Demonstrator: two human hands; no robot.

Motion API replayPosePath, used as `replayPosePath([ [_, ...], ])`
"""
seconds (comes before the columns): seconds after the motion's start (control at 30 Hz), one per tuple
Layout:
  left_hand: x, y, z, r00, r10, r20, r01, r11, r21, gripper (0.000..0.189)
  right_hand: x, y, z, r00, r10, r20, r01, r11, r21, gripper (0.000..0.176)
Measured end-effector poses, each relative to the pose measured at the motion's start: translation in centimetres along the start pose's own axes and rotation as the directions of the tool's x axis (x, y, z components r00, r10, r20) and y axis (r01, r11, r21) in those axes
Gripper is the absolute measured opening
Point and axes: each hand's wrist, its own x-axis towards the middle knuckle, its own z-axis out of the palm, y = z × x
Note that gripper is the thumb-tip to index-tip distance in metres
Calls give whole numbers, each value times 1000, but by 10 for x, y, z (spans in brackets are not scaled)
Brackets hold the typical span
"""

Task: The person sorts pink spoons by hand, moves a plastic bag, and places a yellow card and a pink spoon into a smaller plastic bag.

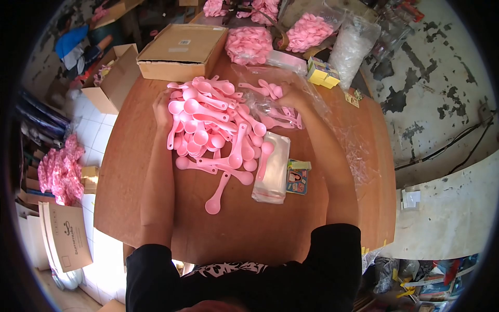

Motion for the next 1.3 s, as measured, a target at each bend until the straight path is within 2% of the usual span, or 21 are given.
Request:
replayPosePath([
  [0.1,0,-1,0,1000,-18,6,18,999,-34,28,9,-6,4,1000,24,3,-25,998,51,78],
  [0.2,1,-3,-1,1000,-18,7,18,1000,-5,30,3,-19,6,997,43,-70,-40,999,36,75],
  [0.3,-6,9,3,1000,12,-19,-11,999,49,31,3,-20,13,995,-12,-101,11,1000,-5,71],
  [0.4,-6,10,5,999,13,-43,-12,1000,23,29,1,-24,12,985,-65,-162,70,997,21,66],
  [0.47,-9,16,7,999,7,-32,-6,1000,19,28,-4,-32,0,926,-192,-325,202,979,-4,64],
  [0.6,-7,11,5,1000,-15,6,16,998,-54,28,-24,-71,-42,920,-170,-354,213,973,86,62],
  [0.7,-7,11,5,1000,-3,-7,2,1000,-30,28,-33,-107,-72,844,-311,-438,425,885,190,66],
  [0.73,-5,9,4,1000,-1,-9,1,1000,-28,28,-36,-121,-82,843,-312,-438,427,883,192,66],
  [0.8,-3,4,2,1000,14,-7,-14,1000,-15,29,-42,-151,-98,741,-478,-471,595,793,130,65],
  [0.93,-3,6,3,1000,5,0,-5,1000,-28,29,-31,-199,-115,696,-550,-462,682,708,185,65],
  [1.0,-3,5,2,1000,5,-5,-5,1000,-8,29,-19,-218,-113,743,-610,-275,668,661,342,64],
  [1.03,-4,5,3,1000,4,-5,-4,1000,-7,29,-13,-227,-107,743,-610,-275,668,660,343,64],
  [1.1,-6,8,4,1000,6,3,-6,999,-40,29,-2,-238,-93,788,-606,-103,593,705,388,68],
  [1.2,-8,12,5,1000,8,0,-8,999,-31,29,11,-241,-87,790,-605,-106,589,699,406,70],
  [1.27,-9,14,5,1000,17,-8,-17,1000,-15,29,23,-237,-87,753,-648,-116,632,663,401,68],
  [1.3,-10,16,5,1000,10,-1,-10,1000,-16,29,28,-235,-86,741,-668,-71,637,666,388,66],
])
